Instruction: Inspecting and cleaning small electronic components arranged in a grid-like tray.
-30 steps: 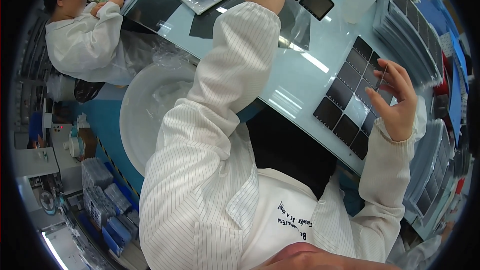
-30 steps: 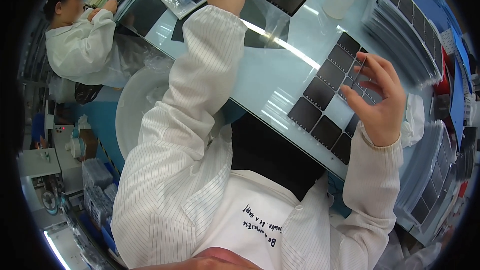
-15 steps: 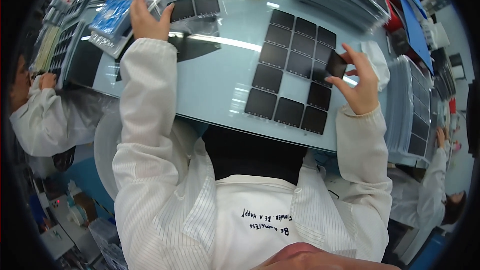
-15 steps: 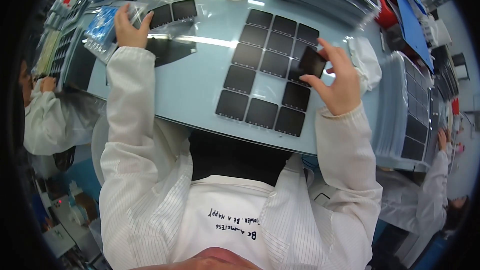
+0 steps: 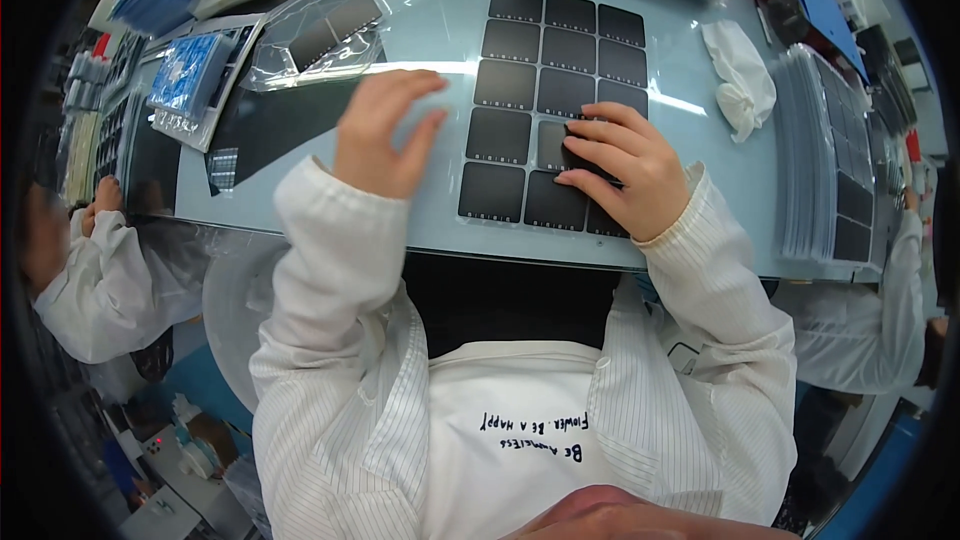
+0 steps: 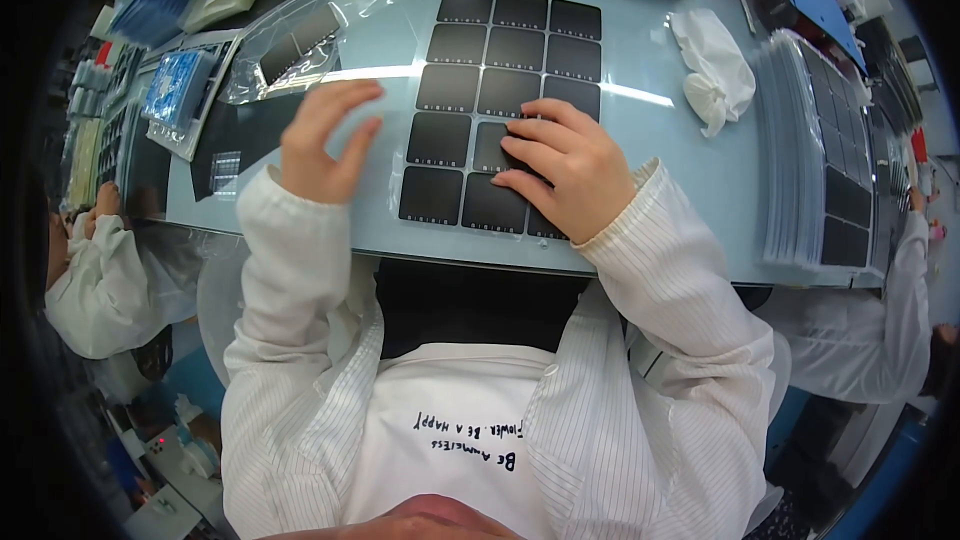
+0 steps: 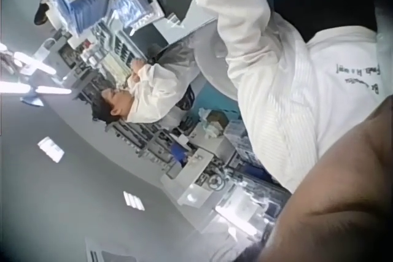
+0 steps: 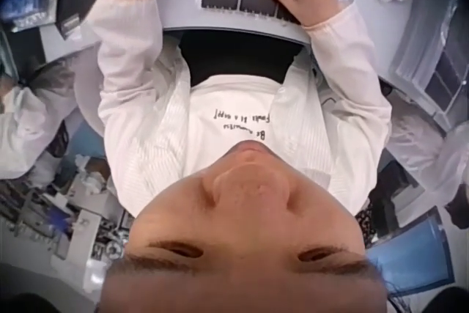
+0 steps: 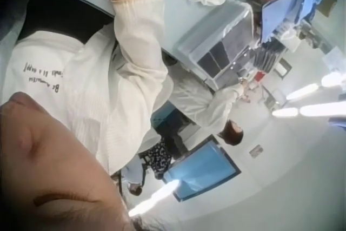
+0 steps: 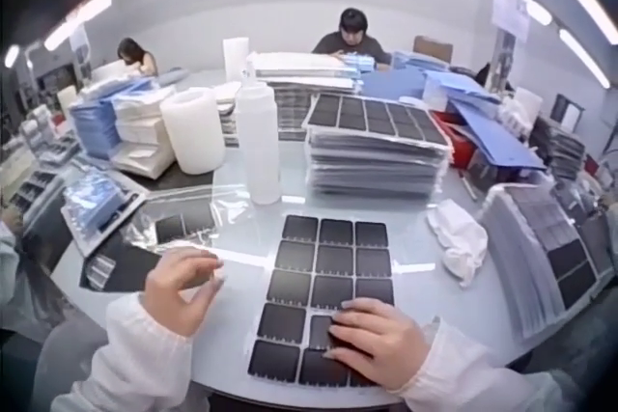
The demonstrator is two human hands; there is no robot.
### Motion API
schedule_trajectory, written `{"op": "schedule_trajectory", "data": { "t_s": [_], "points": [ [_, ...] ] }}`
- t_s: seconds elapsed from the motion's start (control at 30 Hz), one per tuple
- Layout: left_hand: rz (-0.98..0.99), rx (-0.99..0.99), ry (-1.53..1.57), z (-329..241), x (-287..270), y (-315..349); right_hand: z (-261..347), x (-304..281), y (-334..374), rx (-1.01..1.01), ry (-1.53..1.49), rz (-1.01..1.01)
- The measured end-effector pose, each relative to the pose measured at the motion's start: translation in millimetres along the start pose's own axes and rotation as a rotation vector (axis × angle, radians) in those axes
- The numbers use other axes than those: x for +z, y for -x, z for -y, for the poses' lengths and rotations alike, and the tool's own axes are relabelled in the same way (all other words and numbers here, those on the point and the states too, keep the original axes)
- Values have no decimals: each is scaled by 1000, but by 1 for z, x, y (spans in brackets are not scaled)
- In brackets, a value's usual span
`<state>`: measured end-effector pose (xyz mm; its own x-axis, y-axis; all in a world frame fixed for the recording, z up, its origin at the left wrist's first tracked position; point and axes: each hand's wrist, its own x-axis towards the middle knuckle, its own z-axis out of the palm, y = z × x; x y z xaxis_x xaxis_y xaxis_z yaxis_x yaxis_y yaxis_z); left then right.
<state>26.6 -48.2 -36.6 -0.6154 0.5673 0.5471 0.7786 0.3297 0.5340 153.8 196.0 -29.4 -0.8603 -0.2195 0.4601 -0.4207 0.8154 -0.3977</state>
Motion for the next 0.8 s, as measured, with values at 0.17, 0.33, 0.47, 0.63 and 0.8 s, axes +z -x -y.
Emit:
{"op": "schedule_trajectory", "data": {
  "t_s": [0.17,0.33,0.47,0.63,0.8],
  "points": [
    [182,3,-16,-23,14,14,-5,6,-2,6,-7,-14],
    [225,-13,-96,-23,14,21,-4,10,0,-28,31,-10],
    [220,-37,-80,-26,16,21,-3,11,1,-36,59,-6],
    [230,-22,-88,-25,16,20,-20,-9,-1,-66,-22,-105],
    [241,-17,-106,-26,17,21,-86,-60,18,23,397,-375]
  ]
}}
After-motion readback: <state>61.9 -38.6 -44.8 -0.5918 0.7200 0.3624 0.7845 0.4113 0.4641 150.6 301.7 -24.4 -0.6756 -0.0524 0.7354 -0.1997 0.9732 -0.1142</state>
